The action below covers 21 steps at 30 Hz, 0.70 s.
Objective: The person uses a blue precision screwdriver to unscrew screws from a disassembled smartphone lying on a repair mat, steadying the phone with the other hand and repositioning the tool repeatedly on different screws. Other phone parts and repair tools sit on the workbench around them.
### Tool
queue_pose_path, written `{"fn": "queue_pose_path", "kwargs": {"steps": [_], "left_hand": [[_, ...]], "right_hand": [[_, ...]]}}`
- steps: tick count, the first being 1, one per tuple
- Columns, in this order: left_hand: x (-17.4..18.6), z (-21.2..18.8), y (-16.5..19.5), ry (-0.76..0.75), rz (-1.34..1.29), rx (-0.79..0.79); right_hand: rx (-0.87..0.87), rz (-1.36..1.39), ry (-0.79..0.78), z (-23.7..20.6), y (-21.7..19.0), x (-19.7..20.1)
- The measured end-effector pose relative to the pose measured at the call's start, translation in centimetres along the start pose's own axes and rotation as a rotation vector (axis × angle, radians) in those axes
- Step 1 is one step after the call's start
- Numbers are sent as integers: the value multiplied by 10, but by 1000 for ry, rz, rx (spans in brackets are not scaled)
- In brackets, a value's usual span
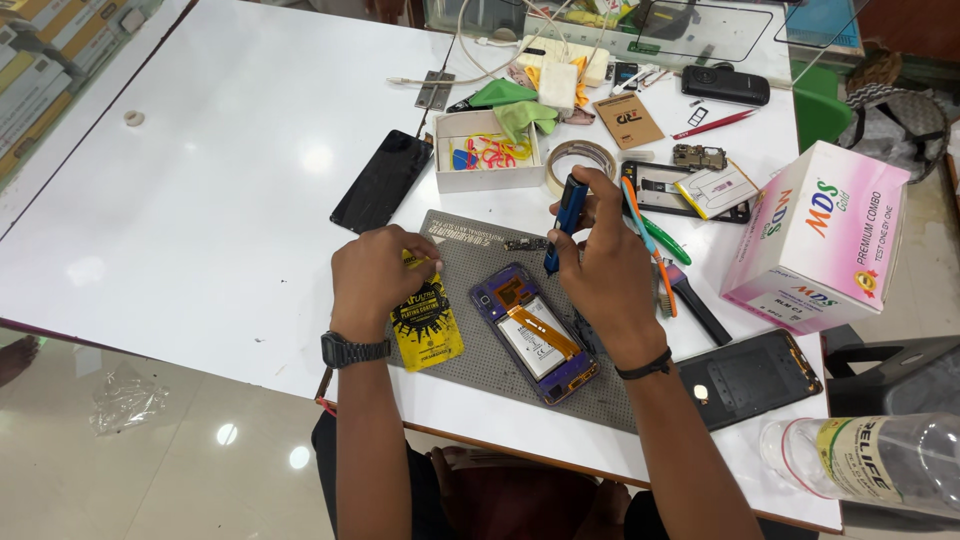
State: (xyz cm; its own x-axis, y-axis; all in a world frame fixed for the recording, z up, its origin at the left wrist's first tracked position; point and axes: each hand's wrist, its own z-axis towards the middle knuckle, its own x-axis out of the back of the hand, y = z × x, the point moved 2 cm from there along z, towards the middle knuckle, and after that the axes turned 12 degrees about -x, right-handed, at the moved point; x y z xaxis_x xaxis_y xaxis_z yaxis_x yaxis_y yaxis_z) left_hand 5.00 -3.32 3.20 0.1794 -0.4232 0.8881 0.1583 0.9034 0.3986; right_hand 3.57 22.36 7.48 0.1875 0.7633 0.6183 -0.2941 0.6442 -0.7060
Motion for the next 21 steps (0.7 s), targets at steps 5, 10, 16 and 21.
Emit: {"fn": "queue_pose_path", "kwargs": {"steps": [5,10,16,21], "left_hand": [[-6,1,-1,-11,-22,-48],[-10,4,5,11,-28,-67],[-14,2,5,24,-48,-96],[-27,7,5,-3,-1,-161]], "right_hand": [[-67,2,-18,1,3,-3],[22,9,14,2,4,-2],[-65,9,-14,1,5,-2],[-2,32,10,4,8,-1]]}}
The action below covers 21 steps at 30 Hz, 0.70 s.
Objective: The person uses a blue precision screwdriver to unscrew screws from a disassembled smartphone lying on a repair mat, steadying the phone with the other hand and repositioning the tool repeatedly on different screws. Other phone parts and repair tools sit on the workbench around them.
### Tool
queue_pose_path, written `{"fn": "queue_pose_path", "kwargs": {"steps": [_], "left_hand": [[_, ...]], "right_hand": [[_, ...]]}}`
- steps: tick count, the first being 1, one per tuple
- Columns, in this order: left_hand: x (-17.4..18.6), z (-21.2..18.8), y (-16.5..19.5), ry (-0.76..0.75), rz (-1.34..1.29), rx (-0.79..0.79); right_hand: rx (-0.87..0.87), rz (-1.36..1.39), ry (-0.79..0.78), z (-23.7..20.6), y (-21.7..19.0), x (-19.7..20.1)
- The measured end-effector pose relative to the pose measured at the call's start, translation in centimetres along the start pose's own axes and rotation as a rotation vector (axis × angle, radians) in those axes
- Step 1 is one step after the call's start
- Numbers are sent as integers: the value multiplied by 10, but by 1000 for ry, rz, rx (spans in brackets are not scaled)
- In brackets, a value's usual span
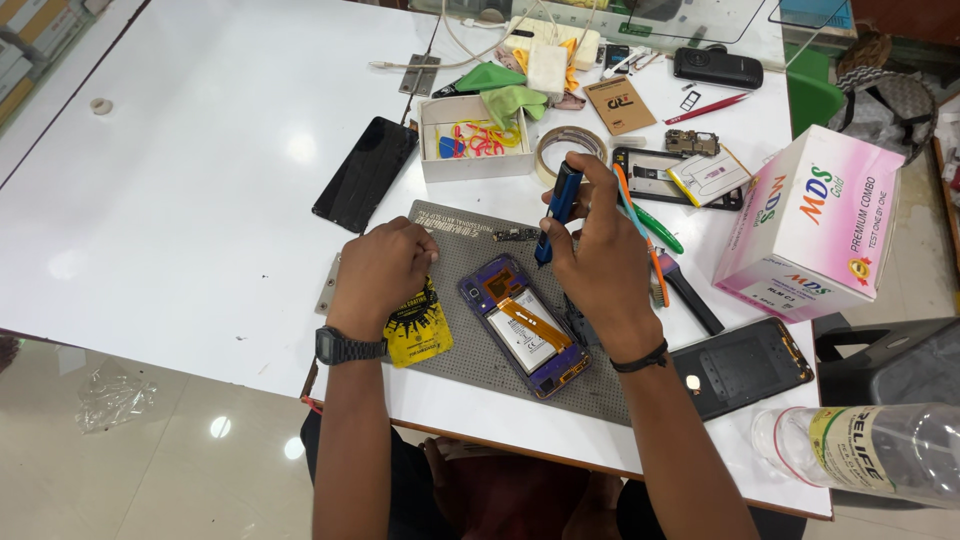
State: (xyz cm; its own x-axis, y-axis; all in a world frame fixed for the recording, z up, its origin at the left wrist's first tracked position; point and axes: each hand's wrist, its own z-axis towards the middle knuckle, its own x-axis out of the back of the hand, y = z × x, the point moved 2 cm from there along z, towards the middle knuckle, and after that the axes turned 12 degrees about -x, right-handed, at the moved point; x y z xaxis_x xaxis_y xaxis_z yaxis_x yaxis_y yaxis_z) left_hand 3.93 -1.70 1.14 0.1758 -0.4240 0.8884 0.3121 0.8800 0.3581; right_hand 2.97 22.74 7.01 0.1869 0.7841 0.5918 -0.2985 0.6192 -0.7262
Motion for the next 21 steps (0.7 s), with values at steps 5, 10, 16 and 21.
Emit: {"fn": "queue_pose_path", "kwargs": {"steps": [5,10,16,21], "left_hand": [[-2,4,10,94,-11,-157],[-2,8,32,177,-491,-185],[-1,12,41,210,-779,-217],[-3,11,37,196,-778,-175]], "right_hand": [[-36,94,0,-1,2,1],[70,691,90,-14,1,1],[219,800,68,-22,-1,-5],[271,773,147,-28,-3,-8]]}}
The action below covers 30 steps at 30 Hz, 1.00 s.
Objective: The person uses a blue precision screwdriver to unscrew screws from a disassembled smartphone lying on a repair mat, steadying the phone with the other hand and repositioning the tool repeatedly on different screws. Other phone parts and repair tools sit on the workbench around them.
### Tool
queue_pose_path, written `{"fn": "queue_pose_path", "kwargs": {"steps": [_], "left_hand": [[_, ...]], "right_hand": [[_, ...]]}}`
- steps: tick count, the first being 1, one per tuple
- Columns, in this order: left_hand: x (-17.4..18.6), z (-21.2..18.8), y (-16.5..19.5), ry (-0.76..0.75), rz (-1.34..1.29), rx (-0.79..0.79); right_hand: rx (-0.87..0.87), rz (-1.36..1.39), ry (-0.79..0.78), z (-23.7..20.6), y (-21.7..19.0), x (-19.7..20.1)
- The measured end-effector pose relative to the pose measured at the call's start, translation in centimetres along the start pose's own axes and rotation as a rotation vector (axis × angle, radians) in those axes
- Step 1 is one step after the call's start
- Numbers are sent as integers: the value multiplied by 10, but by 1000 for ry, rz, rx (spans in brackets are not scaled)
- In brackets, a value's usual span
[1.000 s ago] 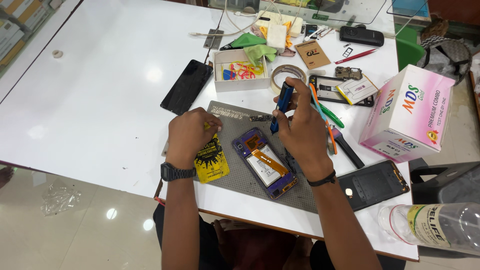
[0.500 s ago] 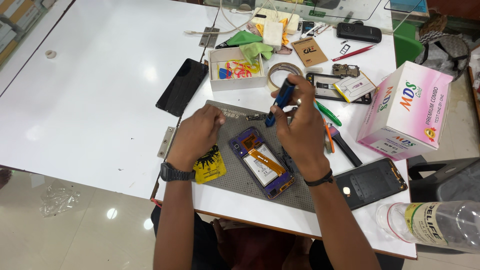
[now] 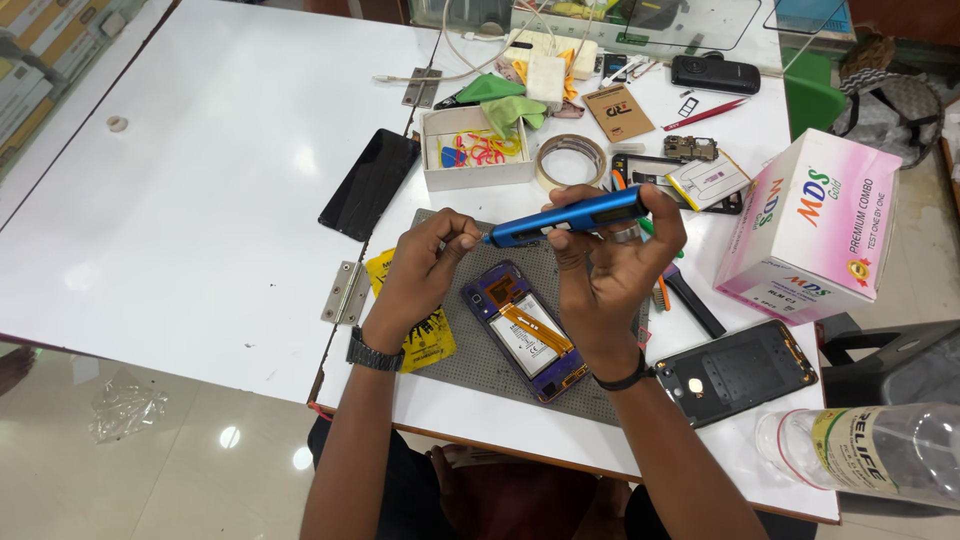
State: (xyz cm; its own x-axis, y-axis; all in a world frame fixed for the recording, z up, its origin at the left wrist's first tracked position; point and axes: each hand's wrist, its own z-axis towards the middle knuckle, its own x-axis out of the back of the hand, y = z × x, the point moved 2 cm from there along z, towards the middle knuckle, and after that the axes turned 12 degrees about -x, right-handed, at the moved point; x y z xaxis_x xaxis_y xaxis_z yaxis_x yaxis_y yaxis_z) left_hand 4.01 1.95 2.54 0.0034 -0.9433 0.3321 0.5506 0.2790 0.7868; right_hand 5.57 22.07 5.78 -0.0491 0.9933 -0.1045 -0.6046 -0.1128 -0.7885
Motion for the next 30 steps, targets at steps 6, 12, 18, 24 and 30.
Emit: {"fn": "queue_pose_path", "kwargs": {"steps": [6,12,18,24,30], "left_hand": [[0,1,1,-22,-2,-32],[-1,2,7,-83,177,-107],[-6,-1,5,-208,180,-82],[-7,-2,1,-259,201,3],[-10,-3,-3,-266,245,-64]], "right_hand": [[13,-45,-13,0,-3,-1],[22,-131,-164,8,-8,0],[107,-269,-287,11,-15,0],[66,-285,-251,13,-18,-1],[99,-333,-228,4,-12,-10]]}}
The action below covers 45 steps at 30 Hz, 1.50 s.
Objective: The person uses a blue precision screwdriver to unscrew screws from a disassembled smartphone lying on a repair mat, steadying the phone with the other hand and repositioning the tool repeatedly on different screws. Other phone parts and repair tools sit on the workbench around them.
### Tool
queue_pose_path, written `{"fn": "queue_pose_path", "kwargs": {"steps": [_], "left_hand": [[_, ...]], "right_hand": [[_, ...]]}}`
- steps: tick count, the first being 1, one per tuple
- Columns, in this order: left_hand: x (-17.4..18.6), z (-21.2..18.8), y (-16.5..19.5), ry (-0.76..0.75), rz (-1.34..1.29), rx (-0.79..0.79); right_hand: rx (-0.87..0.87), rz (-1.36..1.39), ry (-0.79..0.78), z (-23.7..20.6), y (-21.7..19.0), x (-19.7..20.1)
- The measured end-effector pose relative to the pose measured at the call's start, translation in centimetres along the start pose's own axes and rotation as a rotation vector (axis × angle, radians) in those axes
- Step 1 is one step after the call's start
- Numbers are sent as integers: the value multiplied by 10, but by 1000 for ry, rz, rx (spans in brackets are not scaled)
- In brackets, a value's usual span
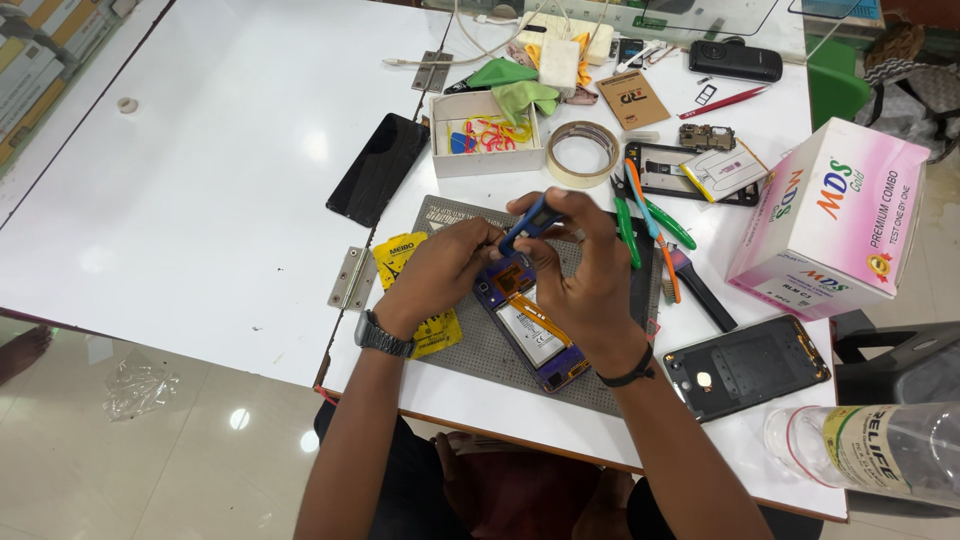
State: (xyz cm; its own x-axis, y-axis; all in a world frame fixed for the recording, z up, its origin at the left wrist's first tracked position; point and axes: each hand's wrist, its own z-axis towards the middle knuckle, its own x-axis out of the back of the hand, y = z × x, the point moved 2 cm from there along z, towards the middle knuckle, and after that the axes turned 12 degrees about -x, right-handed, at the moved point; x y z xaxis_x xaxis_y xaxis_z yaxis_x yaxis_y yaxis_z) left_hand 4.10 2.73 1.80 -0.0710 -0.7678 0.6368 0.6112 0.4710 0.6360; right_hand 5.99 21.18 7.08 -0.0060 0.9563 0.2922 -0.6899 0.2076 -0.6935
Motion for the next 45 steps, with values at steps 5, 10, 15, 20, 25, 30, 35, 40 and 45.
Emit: {"fn": "queue_pose_path", "kwargs": {"steps": [5,10,15,20,25,30,35,40,45], "left_hand": [[-1,0,0,11,-27,48],[-3,0,-2,2,17,63],[-9,-3,-7,1,171,-59],[-15,-5,-14,4,245,-75],[-18,-5,-17,-41,273,-18],[-20,-4,-19,-34,289,-38],[-21,-3,-22,-49,307,-27],[-19,-3,-22,-42,318,-43],[-18,-3,-20,-37,318,-32]], "right_hand": [[-60,7,64,1,8,1],[-56,-21,70,0,13,0],[-42,-85,20,-1,16,-8],[-42,-130,-1,-1,20,-10],[-43,-152,-24,0,23,-12],[-54,-155,-25,0,26,-13],[-70,-150,-24,-2,28,-15],[-86,-125,-24,-4,30,-16],[-82,-158,-18,-4,31,-18]]}}
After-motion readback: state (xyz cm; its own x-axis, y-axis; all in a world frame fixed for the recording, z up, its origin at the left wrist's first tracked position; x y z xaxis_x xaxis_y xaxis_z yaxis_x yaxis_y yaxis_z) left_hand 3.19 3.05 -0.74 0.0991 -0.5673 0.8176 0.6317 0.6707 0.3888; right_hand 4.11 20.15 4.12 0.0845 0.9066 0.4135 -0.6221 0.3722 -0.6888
